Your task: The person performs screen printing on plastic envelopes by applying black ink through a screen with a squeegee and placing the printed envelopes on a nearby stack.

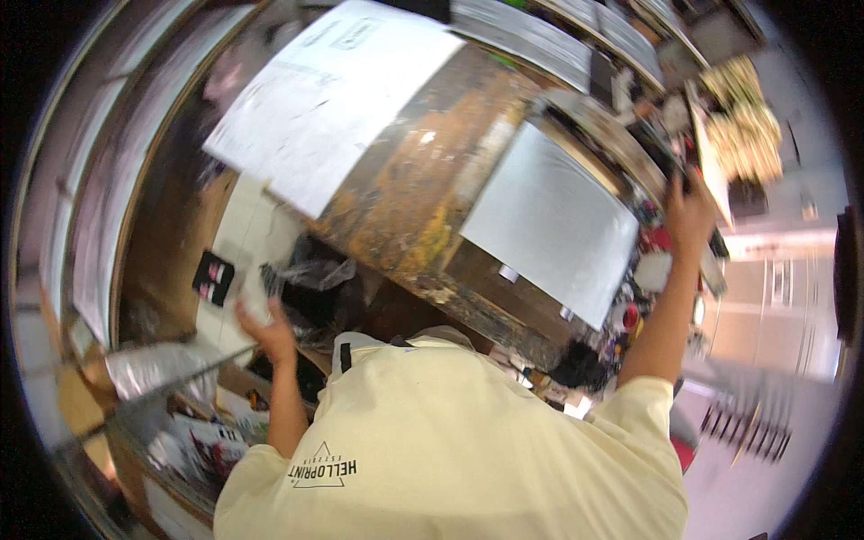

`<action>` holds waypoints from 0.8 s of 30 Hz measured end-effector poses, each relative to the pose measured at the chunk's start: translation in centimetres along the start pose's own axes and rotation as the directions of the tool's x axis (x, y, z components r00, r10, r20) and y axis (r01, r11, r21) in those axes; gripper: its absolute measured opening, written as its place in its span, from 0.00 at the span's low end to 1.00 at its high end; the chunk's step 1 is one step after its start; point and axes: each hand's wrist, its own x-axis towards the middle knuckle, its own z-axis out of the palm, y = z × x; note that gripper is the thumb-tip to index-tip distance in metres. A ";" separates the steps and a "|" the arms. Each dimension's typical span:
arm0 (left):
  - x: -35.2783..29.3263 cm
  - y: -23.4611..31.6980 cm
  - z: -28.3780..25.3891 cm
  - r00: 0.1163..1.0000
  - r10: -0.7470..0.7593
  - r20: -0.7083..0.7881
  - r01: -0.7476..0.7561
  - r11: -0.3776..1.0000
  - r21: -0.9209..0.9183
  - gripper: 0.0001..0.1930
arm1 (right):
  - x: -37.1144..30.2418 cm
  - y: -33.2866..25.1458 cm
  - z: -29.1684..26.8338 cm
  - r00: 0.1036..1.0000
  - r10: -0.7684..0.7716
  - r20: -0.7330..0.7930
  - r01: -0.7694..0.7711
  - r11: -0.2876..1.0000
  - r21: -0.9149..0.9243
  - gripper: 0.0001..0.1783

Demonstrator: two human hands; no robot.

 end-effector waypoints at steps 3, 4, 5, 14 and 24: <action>2.2 13.7 7.7 0.574 0.573 0.585 -0.467 0.816 -0.341 0.44 | -0.8 -3.2 -0.5 0.981 -0.056 -0.187 0.073 0.994 0.085 0.27; 1.5 17.8 9.5 0.365 0.608 0.705 -0.525 0.760 -0.384 0.45 | -1.0 -3.5 -0.7 0.984 -0.092 -0.151 0.096 0.995 0.016 0.27; 0.3 21.6 10.7 0.189 0.721 0.667 -0.610 0.619 -0.495 0.45 | -1.1 -4.0 -0.8 0.986 -0.081 -0.149 0.083 0.996 0.007 0.27; -15.0 33.9 18.1 -0.516 0.720 0.464 -0.607 0.075 -0.791 0.51 | -2.4 -5.6 -2.4 0.976 -0.128 -0.177 0.131 0.991 0.006 0.25; -6.6 39.3 14.3 0.216 0.621 0.754 0.404 0.646 -0.648 0.33 | -4.3 -5.7 -1.7 0.985 -0.073 -0.154 0.082 0.995 0.053 0.28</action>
